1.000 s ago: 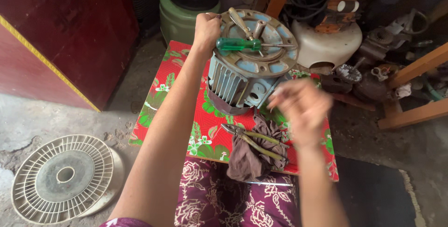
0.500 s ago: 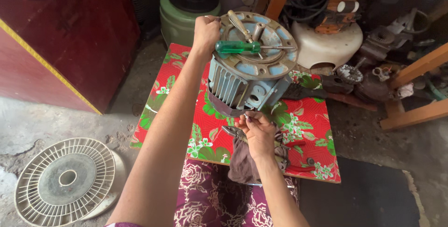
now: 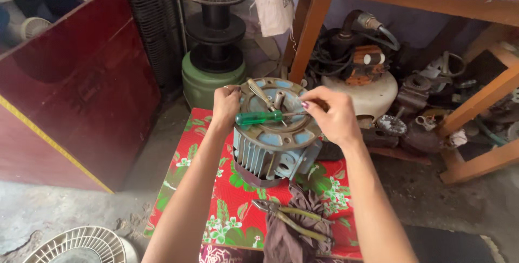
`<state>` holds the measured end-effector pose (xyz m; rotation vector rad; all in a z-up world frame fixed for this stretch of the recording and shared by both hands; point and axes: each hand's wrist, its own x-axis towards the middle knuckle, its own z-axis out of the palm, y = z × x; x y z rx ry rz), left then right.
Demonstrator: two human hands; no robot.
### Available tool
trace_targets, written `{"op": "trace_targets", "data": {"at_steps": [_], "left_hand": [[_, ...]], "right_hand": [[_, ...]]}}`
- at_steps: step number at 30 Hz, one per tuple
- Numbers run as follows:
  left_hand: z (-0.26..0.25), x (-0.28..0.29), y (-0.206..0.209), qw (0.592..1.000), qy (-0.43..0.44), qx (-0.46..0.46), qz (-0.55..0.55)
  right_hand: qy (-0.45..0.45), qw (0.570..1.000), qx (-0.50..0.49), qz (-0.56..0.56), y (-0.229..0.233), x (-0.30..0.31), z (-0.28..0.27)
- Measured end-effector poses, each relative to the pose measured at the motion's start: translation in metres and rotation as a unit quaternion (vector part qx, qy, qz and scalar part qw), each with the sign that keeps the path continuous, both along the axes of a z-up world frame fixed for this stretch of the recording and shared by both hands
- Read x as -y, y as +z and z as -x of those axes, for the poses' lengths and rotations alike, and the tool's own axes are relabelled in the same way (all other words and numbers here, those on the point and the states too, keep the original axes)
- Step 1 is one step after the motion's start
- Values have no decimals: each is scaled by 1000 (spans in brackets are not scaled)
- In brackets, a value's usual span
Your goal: The person uses a screwdriver and pliers to disassemble and inspect the components of an electric motor sitting on a small table, handling a cloth and various small wires.
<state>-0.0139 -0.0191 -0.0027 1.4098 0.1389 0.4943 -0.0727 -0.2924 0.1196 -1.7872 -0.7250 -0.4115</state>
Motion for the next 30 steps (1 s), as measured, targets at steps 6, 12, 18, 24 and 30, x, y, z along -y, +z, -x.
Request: {"op": "trace_targets", "data": {"at_steps": [6, 12, 18, 24, 30], "left_hand": [[2, 1, -1, 1000, -9, -2, 12], [7, 3, 9, 1000, -1, -9, 30], [11, 4, 9, 1000, 0, -18, 26], [3, 1, 8, 997, 31, -22, -65], [32, 6, 32, 938, 101, 146, -297]], "right_hand": [[0, 928, 235, 289, 1, -8, -9], [-13, 940, 227, 255, 6, -16, -13], [94, 961, 123, 230, -10, -18, -5], [114, 974, 95, 173, -23, -21, -8], [-256, 956, 69, 129, -32, -32, -55]]}}
